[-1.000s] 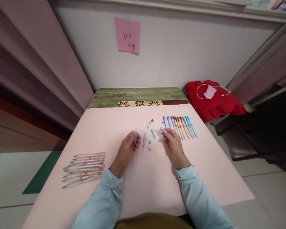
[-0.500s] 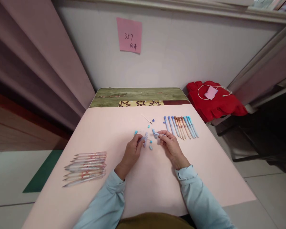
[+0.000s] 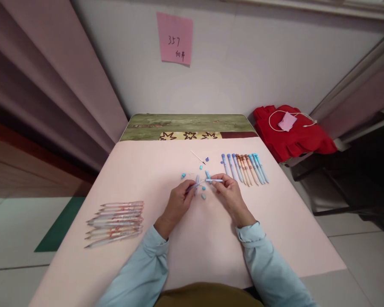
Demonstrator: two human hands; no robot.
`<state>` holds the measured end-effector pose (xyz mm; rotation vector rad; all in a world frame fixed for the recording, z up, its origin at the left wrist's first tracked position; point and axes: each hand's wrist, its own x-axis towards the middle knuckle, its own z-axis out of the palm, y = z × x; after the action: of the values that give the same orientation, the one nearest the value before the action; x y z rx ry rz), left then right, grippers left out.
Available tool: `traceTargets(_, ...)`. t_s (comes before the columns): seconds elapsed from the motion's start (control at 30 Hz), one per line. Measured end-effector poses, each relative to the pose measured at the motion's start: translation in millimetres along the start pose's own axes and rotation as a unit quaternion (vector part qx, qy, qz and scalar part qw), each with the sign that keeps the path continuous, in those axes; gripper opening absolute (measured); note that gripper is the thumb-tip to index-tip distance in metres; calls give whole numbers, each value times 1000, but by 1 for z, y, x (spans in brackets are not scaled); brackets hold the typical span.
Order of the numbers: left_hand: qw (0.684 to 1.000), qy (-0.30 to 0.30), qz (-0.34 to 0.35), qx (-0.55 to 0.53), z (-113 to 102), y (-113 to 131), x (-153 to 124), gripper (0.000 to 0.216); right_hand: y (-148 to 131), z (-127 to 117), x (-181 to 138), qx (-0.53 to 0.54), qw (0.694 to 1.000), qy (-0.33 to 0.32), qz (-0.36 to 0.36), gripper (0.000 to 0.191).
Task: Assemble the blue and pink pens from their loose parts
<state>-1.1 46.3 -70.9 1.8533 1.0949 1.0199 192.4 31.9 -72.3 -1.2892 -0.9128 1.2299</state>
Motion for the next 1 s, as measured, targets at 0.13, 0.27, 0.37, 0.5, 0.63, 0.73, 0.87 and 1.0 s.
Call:
traceTargets(0.13, 1000, -5, 7, 10, 0, 0, 0, 16, -3, 0, -3, -17, 1000, -5, 2, 23)
traceTargets(0.27, 1000, -6, 14, 18, -1, 0, -1, 15, -5, 1, -3, -20, 1000, -8, 4, 23)
traceTargets(0.37, 1000, -5, 15, 19, -1, 0, -1, 15, -4, 1, -3, -20, 1000, -7, 1, 23)
traceTargets(0.5, 1000, -1, 17, 24, -1, -2, -1, 15, -2, 0, -2, -22, 1000, -7, 0, 23)
traceTargets(0.63, 1000, -2, 12, 29, 0, -4, -1, 15, -3, 0, -3, -27, 1000, -11, -2, 23)
traceTargets(0.73, 999, 1, 9, 32, 0, -4, -2, 15, -4, 0, -3, -38, 999, -14, -8, 23)
traceTargets(0.87, 999, 2, 16, 31, 1, -6, -2, 16, -4, 0, -3, -46, 999, -19, -6, 25)
traceTargets(1.0, 999, 2, 28, 43, 1, -8, -2, 16, -2, -1, -4, -54, 998, -35, 6, 26)
